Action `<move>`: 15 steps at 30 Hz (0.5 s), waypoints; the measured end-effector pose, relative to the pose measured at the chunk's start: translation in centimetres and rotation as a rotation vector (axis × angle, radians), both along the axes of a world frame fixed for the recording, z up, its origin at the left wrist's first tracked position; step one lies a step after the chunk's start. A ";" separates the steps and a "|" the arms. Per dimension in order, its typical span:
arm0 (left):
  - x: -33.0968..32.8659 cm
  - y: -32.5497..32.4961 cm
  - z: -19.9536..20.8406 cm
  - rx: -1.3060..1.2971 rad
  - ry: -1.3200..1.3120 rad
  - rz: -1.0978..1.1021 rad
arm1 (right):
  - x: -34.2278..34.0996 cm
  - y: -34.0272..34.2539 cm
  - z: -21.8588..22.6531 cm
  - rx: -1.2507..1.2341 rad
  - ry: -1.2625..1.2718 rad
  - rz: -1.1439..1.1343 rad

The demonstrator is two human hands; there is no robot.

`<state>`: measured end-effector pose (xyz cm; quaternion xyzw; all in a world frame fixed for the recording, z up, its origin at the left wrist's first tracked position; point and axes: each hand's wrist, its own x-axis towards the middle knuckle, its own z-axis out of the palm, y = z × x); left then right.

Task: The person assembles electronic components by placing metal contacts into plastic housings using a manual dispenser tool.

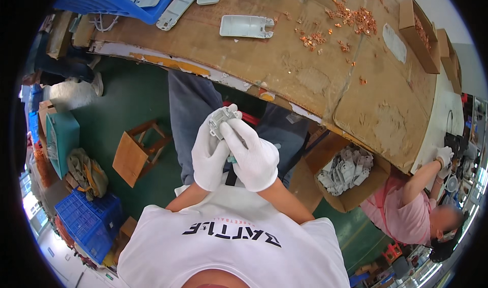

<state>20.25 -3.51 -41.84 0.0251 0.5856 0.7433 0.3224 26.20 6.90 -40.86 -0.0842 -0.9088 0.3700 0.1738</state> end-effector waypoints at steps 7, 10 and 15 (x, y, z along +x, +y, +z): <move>-0.9 -0.7 1.9 0.000 0.290 0.024 | -0.8 -1.6 1.1 -0.100 0.057 -0.004; -0.5 -0.9 1.9 0.066 0.254 0.073 | -1.0 -2.3 0.1 -0.156 0.037 -0.075; 0.4 -0.4 0.3 -0.067 0.458 0.212 | -2.4 -2.4 -0.2 0.027 0.120 0.057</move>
